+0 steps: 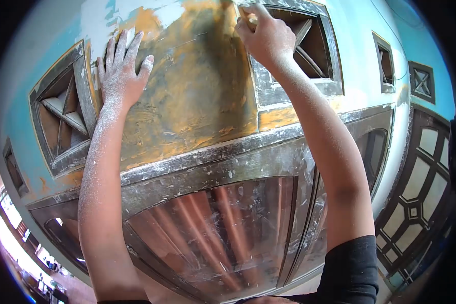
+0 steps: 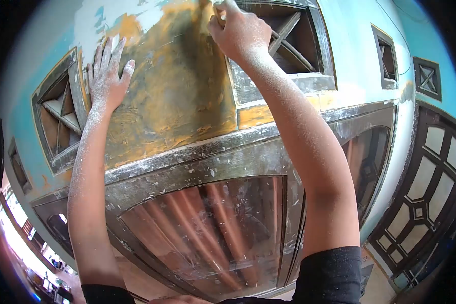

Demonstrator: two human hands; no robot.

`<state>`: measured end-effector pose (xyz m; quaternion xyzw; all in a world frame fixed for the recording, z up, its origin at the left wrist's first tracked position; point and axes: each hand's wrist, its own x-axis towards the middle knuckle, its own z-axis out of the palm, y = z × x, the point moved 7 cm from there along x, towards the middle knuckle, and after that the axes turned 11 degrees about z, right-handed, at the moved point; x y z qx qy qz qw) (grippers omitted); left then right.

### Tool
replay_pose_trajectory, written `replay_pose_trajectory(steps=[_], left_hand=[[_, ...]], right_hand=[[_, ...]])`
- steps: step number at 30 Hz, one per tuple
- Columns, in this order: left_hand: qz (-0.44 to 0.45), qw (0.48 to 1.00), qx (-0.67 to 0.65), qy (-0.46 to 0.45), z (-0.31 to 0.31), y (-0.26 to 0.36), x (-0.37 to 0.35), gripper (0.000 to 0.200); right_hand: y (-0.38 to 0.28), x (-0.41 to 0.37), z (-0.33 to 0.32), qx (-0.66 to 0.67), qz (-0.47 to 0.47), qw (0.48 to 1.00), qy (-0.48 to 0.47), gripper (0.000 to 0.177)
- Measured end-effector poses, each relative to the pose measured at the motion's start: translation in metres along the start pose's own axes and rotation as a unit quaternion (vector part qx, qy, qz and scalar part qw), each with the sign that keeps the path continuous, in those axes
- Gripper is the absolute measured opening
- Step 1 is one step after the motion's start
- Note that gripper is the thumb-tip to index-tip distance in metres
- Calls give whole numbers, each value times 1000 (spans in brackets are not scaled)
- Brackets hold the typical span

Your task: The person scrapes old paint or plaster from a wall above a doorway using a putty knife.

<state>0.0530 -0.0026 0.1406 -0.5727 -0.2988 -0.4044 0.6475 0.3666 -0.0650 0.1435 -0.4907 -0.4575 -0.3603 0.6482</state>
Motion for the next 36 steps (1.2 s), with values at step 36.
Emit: replay_pose_trajectory(steps=[36], left_hand=[[-6, 999, 6, -46, 4, 121, 62, 75]], right_hand=[[97, 20, -19, -15, -51, 995, 86, 38]])
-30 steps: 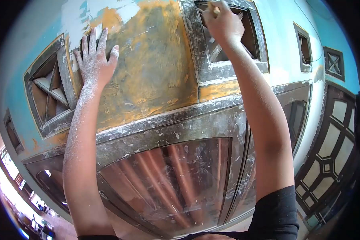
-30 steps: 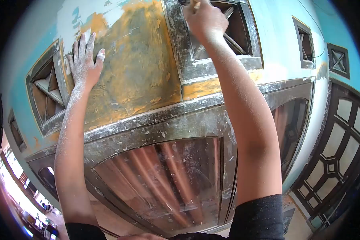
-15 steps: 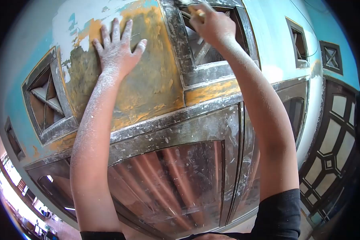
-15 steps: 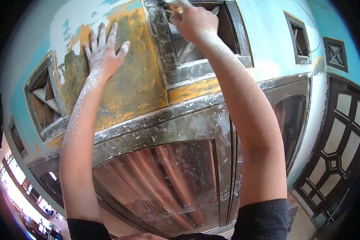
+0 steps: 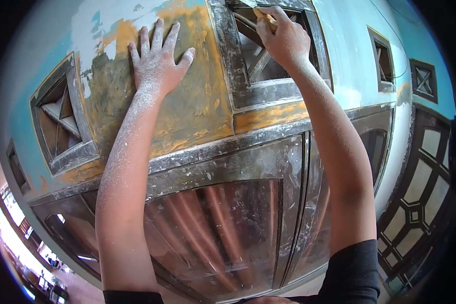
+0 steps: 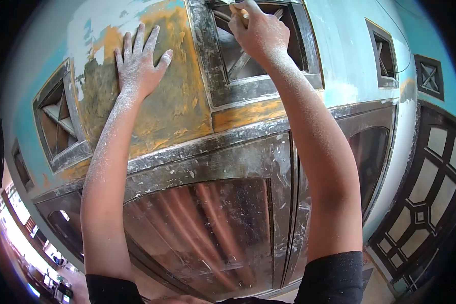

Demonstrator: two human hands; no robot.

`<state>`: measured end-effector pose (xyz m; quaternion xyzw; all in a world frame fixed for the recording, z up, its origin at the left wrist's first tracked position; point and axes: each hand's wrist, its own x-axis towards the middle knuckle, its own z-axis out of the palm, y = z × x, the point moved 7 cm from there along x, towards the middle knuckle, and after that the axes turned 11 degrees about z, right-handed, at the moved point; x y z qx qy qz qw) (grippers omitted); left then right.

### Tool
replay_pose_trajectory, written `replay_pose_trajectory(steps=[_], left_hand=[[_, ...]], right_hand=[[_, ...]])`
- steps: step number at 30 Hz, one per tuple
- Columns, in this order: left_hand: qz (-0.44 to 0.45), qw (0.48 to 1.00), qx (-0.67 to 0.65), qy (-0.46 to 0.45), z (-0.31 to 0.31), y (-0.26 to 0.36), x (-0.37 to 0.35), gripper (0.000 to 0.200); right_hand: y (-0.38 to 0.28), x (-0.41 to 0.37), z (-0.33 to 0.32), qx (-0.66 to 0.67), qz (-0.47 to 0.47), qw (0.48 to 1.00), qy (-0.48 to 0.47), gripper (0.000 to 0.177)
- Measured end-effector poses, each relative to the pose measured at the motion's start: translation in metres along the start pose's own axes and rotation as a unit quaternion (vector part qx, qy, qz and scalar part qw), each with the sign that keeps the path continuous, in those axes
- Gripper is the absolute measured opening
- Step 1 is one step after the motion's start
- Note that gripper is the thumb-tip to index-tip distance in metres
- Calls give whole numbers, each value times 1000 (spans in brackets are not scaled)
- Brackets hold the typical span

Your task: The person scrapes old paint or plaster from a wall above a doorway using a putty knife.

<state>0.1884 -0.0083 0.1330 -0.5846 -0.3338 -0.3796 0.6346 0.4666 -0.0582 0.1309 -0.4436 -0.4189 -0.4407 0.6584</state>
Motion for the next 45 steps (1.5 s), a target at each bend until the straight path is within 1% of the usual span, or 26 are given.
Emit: replay_pose_trajectory(steps=[4, 5, 6, 8, 12, 13, 14, 16, 17, 18, 20, 23, 26, 27, 28, 29, 30, 32, 34, 36, 38, 40, 41, 42, 44, 45], left_hand=[[-5, 1000, -7, -2, 0, 0, 0, 74], [-6, 1000, -5, 0, -2, 0, 1, 74], [-9, 1000, -4, -6, -3, 1, 0, 74], [-15, 1000, -1, -10, -5, 1, 0, 73], [-14, 1000, -12, -4, -3, -1, -2, 71], [-9, 1000, -13, 5, -3, -1, -2, 71], [-5, 1000, -15, 14, -3, -1, -3, 70], [-3, 1000, -22, 15, -2, -1, -3, 70], [-2, 999, -26, 19, -2, -1, -4, 70], [-2, 999, -27, 20, -2, -1, -4, 70], [-5, 1000, -18, 23, -2, -1, -4, 69], [-6, 1000, -13, 17, -3, -1, -4, 69], [-2, 1000, -21, 23, 1, 1, -3, 69], [-9, 1000, -10, 10, 3, 2, -3, 70], [-16, 1000, 2, -2, 2, 5, -2, 71], [-13, 1000, -1, 1, 1, 12, 0, 71], [-14, 1000, 6, -21, 1, 22, 0, 72], [-18, 997, 24, -64, 0, 38, 0, 75], [-7, 998, 4, -66, -1, 44, -2, 76], [-9, 998, -4, -54, -4, 45, -1, 76], [-6, 999, -7, -50, -4, 45, -2, 75], [-4, 999, -4, -37, -4, 44, -1, 75], [-11, 999, -5, -49, -4, 44, -2, 75], [-11, 999, -6, -48, -4, 44, -1, 75], [-9, 999, 4, -48, -2, 44, -2, 74], [-6, 999, 2, -35, -4, 44, -1, 74]], right_hand=[[-9, 3, -6, -14, 6, 1000, -14, 37], [-12, 3, -3, -5, 21, 999, -48, 38], [-22, 6, -8, -4, 20, 999, -47, 38], [-42, 12, -5, -2, 7, 993, -115, 34], [-58, 25, 3, 4, 11, 989, -150, 35], [-63, 23, -6, -3, 1, 992, -123, 35], [-61, 23, -6, -4, 1, 992, -125, 35], [-42, 23, -10, -5, 40, 994, -105, 36], [-30, 21, -16, -34, 53, 995, -73, 35], [-9, 22, -17, 1, 93, 994, -59, 35], [47, 35, -6, -67, 122, 990, -25, 40], [83, 48, -10, -57, 145, 988, -22, 41], [69, 51, -17, -71, 121, 990, -21, 40], [48, 45, -26, 14, 90, 996, 3, 37], [45, 46, -25, -9, 110, 991, -77, 39], [51, 46, -29, -1, 105, 994, -40, 38], [57, 46, -31, 9, 98, 995, -6, 37], [75, 58, -28, -1, 116, 993, -16, 37], [72, 59, -33, -8, 132, 991, -28, 37], [55, 51, -35, 13, 63, 996, -57, 36], [56, 51, -41, 21, 76, 996, -48, 35], [90, 64, -34, 27, 183, 977, -104, 36], [98, 69, -34, 3, 127, 992, -13, 38], [97, 68, -33, 2, 127, 992, -12, 38], [85, 62, -31, 3, 69, 998, -1, 38], [81, 60, -35, 12, 70, 997, -36, 38]])
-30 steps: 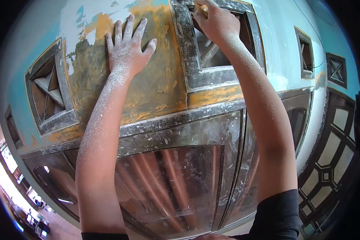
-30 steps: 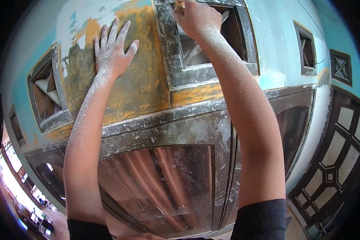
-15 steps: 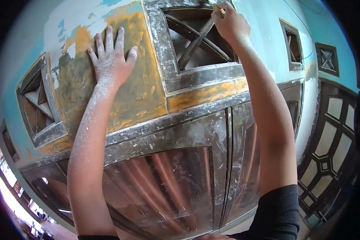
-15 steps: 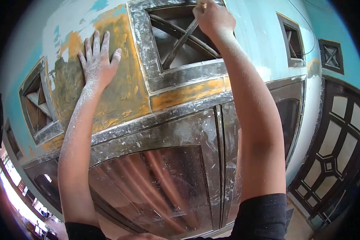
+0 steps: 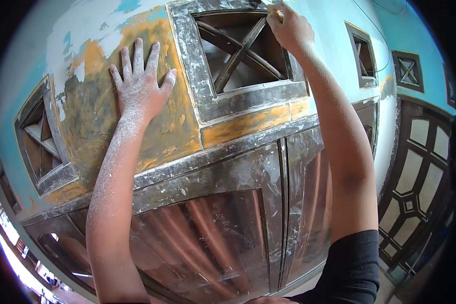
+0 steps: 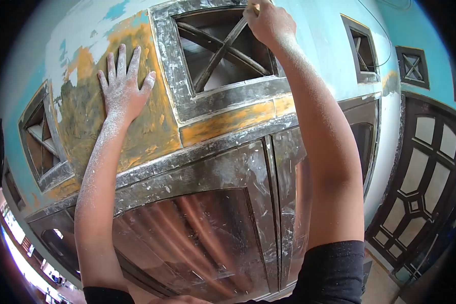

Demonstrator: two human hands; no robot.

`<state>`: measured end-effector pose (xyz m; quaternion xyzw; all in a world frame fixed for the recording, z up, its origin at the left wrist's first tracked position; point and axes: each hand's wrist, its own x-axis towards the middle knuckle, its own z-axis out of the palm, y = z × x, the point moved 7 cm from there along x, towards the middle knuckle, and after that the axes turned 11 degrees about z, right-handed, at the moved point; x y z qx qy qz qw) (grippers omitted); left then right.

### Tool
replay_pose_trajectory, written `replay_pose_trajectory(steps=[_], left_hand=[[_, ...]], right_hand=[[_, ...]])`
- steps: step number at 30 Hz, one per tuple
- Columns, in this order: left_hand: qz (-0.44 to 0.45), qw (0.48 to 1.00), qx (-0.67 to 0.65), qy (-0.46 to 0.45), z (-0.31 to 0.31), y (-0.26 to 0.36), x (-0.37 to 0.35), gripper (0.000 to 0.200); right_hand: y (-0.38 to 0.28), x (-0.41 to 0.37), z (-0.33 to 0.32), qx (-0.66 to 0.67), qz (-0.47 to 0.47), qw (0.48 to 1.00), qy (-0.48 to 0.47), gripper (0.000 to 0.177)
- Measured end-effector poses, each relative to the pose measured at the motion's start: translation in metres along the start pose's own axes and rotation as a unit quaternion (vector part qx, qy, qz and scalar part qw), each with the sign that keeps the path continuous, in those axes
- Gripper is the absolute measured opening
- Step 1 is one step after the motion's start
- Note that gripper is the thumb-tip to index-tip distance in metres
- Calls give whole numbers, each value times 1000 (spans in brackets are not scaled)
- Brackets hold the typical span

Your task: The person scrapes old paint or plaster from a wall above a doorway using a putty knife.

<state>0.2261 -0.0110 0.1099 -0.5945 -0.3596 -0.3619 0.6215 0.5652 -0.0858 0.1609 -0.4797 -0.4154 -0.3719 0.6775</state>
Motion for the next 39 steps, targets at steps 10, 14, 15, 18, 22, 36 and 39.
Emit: replay_pose_trajectory(steps=[10, 14, 15, 18, 22, 36, 39], left_hand=[[-3, 1000, 5, -23, -3, 3, 0, 73], [4, 1000, -12, -8, -2, 2, -2, 73], [0, 1000, -13, -12, -2, 1, -3, 73], [4, 1000, -15, -5, -2, 3, -3, 72], [2, 1000, -11, -3, -1, 1, -5, 72], [25, 997, -34, 57, 3, -1, -4, 72], [26, 998, -30, 48, 4, -1, -6, 72]], right_hand=[[17, 41, -5, 0, 37, 999, 9, 32], [34, 100, 11, 0, 50, 999, 17, 29], [27, 102, 8, -20, 50, 998, 29, 29], [24, 87, -3, -18, 45, 999, 25, 29], [45, 111, 21, -6, 49, 998, 32, 32], [-10, 2, -12, 109, -38, 993, -4, 22], [-10, 2, -5, 96, -51, 994, -18, 23]])
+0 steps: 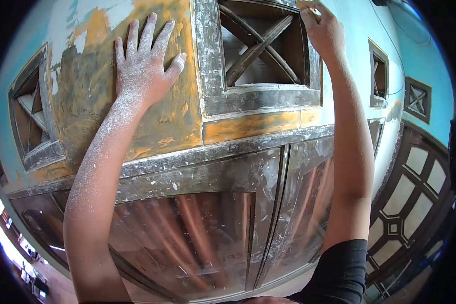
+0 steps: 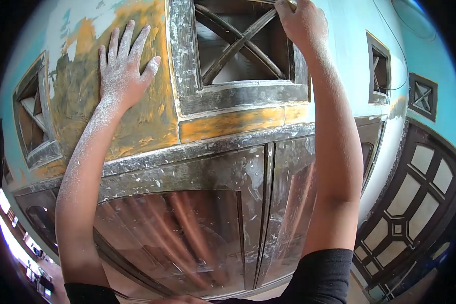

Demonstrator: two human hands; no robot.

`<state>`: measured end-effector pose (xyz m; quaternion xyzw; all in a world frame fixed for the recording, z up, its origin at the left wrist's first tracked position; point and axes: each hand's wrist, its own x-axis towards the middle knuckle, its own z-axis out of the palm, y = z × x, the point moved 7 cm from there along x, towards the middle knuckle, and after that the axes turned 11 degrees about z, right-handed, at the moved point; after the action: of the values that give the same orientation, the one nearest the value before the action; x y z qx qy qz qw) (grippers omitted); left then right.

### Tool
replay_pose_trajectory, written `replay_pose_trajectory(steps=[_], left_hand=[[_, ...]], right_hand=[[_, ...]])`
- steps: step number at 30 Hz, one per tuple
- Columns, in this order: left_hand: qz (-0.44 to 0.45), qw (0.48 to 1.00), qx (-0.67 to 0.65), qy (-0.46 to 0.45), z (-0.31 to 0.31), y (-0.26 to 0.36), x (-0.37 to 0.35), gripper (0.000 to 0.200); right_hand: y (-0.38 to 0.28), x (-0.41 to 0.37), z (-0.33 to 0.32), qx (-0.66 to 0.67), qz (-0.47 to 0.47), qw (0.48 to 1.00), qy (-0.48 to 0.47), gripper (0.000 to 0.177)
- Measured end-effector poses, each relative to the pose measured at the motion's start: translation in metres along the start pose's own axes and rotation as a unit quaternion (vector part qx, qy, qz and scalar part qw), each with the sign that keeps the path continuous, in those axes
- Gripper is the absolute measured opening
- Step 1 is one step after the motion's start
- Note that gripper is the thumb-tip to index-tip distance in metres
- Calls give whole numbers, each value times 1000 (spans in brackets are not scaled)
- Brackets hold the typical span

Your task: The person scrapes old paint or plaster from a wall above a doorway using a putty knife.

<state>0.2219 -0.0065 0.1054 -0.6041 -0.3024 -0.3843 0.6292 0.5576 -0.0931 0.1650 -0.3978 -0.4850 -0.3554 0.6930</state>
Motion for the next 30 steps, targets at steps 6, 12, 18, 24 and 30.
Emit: replay_pose_trajectory(steps=[6, 12, 18, 24, 30], left_hand=[[-1, 1000, 6, -4, -3, 0, 1, 71], [-11, 1000, -6, -7, -4, 0, 0, 71], [-6, 1000, -5, 16, -4, 0, 0, 71], [-19, 1000, 9, -4, -3, 0, 0, 69], [-19, 1000, 5, 6, -3, -1, 0, 69]], right_hand=[[54, 24, 10, -102, -24, 993, 53, 38], [52, 32, 13, -44, -58, 997, 21, 36], [55, 14, 1, -46, -13, 999, -7, 35], [79, 56, -1, -128, -28, 990, 51, 37], [88, 61, -24, -115, -25, 993, 2, 37]])
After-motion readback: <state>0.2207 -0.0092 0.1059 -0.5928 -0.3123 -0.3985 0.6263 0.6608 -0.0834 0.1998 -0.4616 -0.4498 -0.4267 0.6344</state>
